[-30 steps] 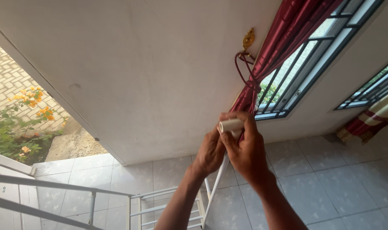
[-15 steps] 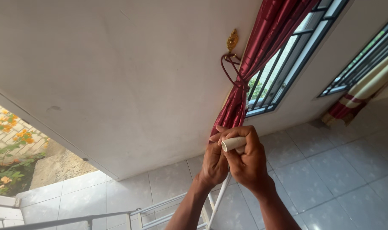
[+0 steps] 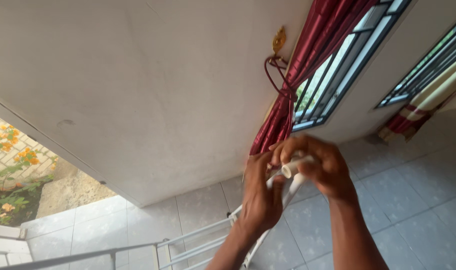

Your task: The person disassembles a white metal clothes drying rack by hand, removing multiple horizontal and vertical poles and plastic connectors. The parts are placed on the tiled floor as the rack is taken apart.

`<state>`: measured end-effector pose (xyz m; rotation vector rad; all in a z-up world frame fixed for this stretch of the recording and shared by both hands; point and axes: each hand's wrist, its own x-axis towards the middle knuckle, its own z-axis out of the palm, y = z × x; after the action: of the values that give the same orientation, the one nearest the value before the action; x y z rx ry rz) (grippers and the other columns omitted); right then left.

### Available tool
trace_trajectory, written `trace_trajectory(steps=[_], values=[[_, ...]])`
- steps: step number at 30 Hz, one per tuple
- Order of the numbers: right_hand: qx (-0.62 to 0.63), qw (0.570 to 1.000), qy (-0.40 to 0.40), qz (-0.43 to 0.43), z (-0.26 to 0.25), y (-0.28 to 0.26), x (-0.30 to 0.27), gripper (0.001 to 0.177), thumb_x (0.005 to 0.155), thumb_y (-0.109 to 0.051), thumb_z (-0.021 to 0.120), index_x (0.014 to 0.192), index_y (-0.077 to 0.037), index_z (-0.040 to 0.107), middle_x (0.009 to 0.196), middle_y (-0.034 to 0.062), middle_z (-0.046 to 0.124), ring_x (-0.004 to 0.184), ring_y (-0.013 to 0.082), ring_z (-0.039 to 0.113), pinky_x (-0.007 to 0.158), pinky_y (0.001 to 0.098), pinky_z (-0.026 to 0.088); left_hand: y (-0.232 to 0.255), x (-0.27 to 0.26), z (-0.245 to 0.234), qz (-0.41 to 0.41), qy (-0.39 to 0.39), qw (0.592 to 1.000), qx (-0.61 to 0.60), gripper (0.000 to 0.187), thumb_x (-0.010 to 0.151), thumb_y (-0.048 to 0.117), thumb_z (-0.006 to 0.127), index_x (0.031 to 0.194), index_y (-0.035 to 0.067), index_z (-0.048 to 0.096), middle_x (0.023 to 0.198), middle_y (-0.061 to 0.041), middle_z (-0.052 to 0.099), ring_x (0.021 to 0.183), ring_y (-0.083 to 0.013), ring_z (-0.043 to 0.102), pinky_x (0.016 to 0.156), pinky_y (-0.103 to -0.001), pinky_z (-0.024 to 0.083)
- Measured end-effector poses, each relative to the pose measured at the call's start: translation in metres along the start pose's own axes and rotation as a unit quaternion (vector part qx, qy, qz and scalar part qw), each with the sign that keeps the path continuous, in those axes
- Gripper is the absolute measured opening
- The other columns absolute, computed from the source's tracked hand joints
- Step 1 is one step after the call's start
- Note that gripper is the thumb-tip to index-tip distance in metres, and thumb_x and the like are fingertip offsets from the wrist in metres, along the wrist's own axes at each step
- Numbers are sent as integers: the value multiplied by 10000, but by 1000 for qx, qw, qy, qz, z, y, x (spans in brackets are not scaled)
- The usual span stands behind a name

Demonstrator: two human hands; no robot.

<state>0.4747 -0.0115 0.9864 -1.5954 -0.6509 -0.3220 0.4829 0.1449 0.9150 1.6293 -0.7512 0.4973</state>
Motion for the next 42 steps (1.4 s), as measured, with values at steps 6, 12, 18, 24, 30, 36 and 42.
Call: trace_trajectory(steps=[6,12,18,24,30,36,42], values=[[110,987,-84,77,-10,31,8,276,972,-284,699,812,-81,602,764,35,629,695,121,591,714,328,537,27,-20,6,-56,-42,995,76,231,986,92,662,1166,-18,570,1104,-228,635,831,-372,684,692,-440,544],[32,986,-31,163,1,28,9,254,967,-250,613,792,-68,631,654,10,605,533,69,485,503,281,434,13,-29,26,-115,-58,992,5,209,1039,71,548,1211,-27,484,867,-183,631,721,-345,649,627,-444,490],[36,994,-19,102,7,23,1,308,1067,-254,541,825,-79,619,582,-23,485,520,54,471,630,276,534,0,-43,54,-54,37,998,-19,242,1127,182,400,1195,-35,484,778,-154,599,609,-282,593,553,-389,440],[105,987,-56,109,-11,26,5,262,1030,-216,516,844,-70,630,769,17,671,546,47,527,515,253,478,-9,-40,51,-60,-26,987,-149,388,1152,295,358,1143,-35,560,782,-120,587,636,-266,561,589,-372,461],[0,990,35,137,7,19,-1,325,1063,-222,475,813,-82,627,675,-8,616,516,42,501,470,245,441,-4,-44,71,26,122,990,63,248,1119,133,450,1200,-93,511,835,-200,611,675,-342,617,589,-413,468],[-18,989,79,124,12,11,-3,334,1093,-204,476,833,-71,637,650,-15,549,535,49,440,499,241,383,-5,-48,78,-23,136,986,88,250,1082,147,465,1163,-76,541,754,-190,589,618,-337,605,546,-417,454],[111,989,-9,93,-3,17,0,283,1072,-166,475,854,-70,628,733,1,664,516,60,490,492,254,432,-10,-49,55,-95,-29,982,-160,466,1139,385,343,1113,-20,572,690,-130,552,566,-264,525,535,-379,430]])
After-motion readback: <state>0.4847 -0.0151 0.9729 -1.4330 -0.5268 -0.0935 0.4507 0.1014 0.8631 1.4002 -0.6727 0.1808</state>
